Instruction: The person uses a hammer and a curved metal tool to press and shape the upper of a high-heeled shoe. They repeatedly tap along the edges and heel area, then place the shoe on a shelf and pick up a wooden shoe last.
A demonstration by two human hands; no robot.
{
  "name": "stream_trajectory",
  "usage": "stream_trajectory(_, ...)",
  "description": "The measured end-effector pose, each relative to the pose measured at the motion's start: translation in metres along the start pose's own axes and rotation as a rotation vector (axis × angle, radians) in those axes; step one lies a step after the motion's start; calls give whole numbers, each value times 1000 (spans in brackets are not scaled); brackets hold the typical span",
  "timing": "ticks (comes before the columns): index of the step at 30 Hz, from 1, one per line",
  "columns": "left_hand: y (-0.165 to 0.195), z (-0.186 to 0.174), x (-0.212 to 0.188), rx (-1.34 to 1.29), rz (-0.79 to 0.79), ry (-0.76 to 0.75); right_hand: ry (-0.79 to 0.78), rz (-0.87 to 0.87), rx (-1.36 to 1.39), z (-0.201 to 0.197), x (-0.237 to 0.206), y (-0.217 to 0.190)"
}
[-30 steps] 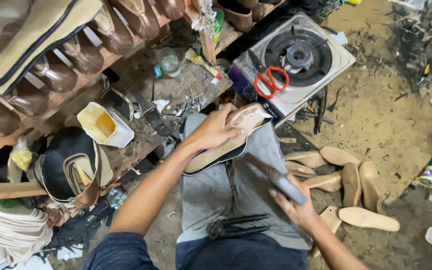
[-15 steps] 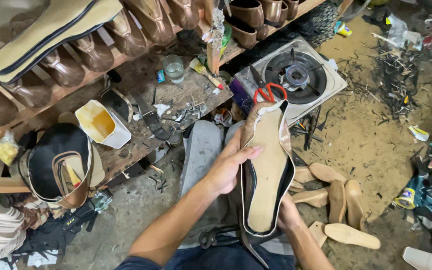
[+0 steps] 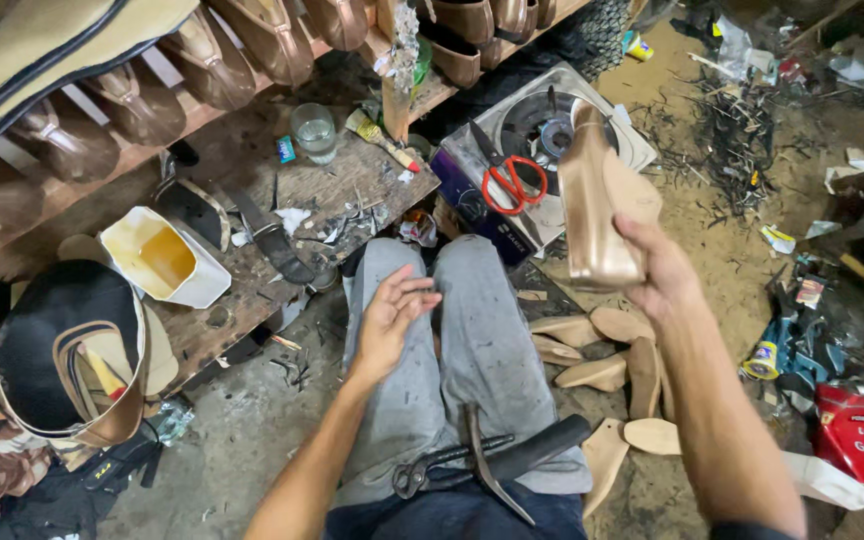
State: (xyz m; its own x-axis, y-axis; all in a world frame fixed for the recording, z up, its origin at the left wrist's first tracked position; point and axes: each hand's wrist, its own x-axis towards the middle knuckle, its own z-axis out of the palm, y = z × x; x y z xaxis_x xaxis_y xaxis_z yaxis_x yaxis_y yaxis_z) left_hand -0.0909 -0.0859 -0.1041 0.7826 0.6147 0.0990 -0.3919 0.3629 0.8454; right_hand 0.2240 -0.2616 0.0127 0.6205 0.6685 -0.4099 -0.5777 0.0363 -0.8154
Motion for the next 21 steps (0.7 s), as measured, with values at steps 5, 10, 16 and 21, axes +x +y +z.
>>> stream_trajectory(5,-43,-18,-21,45,97,144,54,-378,-1054,6,77,-53)
stream_trajectory(10,-42,-16,-16,54,105,132,186,-558,-2275,35,92,-72)
stream_trajectory(16,-32,-20,-21,34,110,147,72,-1207,-3232,54,90,-81)
stream_trajectory(21,-31,-22,-22,33,122,135,105,-904,-3075,69,95,-81)
